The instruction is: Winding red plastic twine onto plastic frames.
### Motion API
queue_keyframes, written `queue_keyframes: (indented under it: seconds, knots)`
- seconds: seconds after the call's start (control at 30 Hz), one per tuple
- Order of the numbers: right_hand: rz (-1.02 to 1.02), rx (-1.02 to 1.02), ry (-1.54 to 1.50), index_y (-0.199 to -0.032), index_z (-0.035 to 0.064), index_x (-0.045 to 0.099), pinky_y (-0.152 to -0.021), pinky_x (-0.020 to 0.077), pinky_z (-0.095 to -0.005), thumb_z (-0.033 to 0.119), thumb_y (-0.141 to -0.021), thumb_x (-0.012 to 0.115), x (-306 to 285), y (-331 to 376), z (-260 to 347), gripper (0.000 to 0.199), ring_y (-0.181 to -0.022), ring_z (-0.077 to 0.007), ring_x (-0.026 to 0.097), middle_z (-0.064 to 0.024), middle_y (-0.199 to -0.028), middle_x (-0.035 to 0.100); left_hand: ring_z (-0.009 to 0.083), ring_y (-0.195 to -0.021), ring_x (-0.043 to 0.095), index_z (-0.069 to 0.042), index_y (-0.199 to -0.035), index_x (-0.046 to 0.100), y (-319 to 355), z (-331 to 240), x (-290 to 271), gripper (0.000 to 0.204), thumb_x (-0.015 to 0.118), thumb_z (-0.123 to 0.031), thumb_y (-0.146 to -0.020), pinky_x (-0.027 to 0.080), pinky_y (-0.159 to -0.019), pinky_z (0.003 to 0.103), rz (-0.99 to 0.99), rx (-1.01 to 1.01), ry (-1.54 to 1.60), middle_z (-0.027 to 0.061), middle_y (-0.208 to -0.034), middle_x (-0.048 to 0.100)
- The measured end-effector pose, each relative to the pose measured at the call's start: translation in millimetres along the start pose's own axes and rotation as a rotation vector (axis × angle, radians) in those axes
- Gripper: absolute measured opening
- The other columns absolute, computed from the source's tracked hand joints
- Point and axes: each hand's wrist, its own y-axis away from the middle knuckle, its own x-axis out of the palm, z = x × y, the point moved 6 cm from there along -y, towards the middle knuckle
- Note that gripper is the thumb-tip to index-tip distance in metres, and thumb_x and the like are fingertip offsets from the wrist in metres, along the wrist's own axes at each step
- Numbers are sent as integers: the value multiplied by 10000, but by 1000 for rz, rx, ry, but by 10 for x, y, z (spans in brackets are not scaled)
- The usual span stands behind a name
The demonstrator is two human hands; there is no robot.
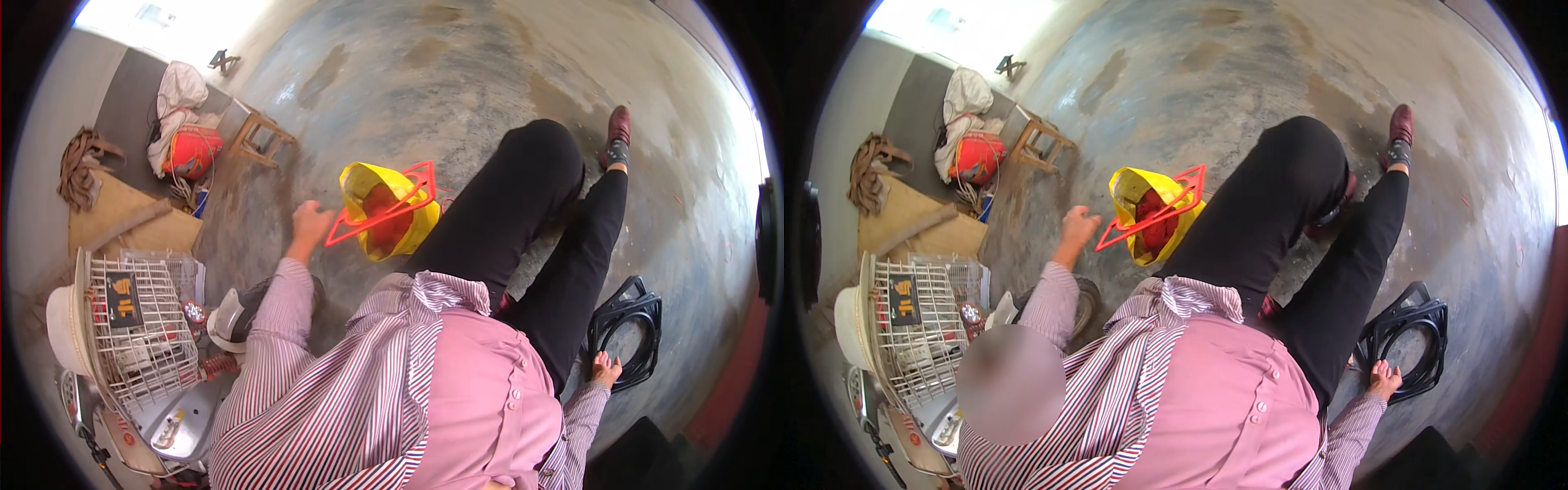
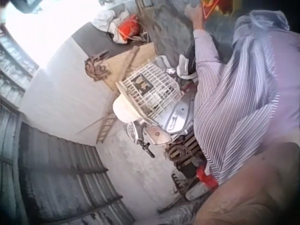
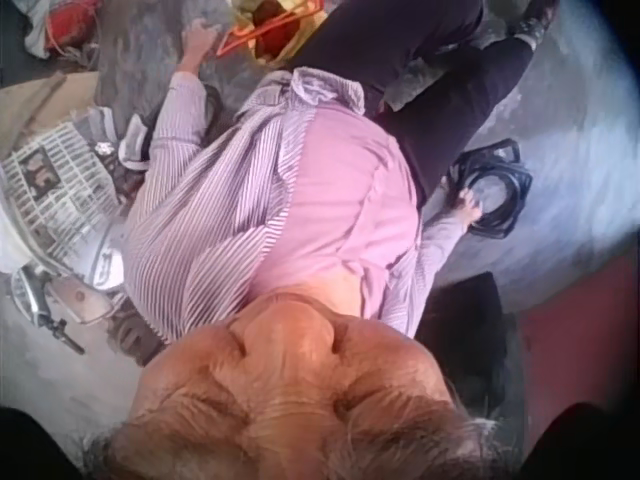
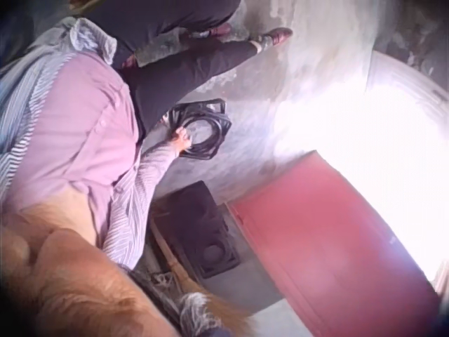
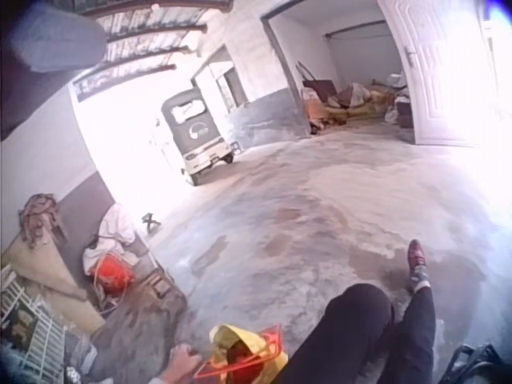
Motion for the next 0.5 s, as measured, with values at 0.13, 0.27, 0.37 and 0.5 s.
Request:
queue_keyframes:
  seconds: [0.13, 0.27, 0.37, 0.5]
  knots:
    - [94, -92, 125, -1349, 9, 378, -892, 518, -395, 253, -897, 619, 375, 329, -34, 567, -1061, -263, 615, -129, -1221, 572, 373, -1062, 570, -31, -1070, 642, 351, -590, 421, 427, 755, -286, -747, 453, -935, 436, 92, 376, 193, 179, -1111, 633]
    - [159, -109, 166, -1377, 2, 377, -915, 519, -379, 191, -898, 615, 627, 585, -107, 568, -1117, -251, 602, -115, -1249, 582, 369, -1030, 578, -30, -1073, 633, 309, -1087, 624, 448, 720, -352, -773, 466, -901, 450, 124, 458, 148, 176, -1073, 644]
    - [146, -82, 172, -1364, -2, 395, -915, 524, -370, 178, -903, 604, 725, 660, -152, 537, -1110, -249, 606, -118, -1261, 586, 371, -985, 604, -28, -1043, 633, 243, -1235, 753, 453, 704, -392, -782, 481, -867, 461, 246, 405, 39, 188, -1025, 658]
    - [131, -73, 183, -1302, -11, 447, -892, 534, -361, 165, -906, 593, 744, 674, -162, 457, -1065, -241, 624, -121, -1204, 617, 371, -970, 646, -34, -1007, 631, 108, -1197, 880, 464, 691, -439, -788, 513, -832, 473, 443, 240, 87, 196, -1008, 682]
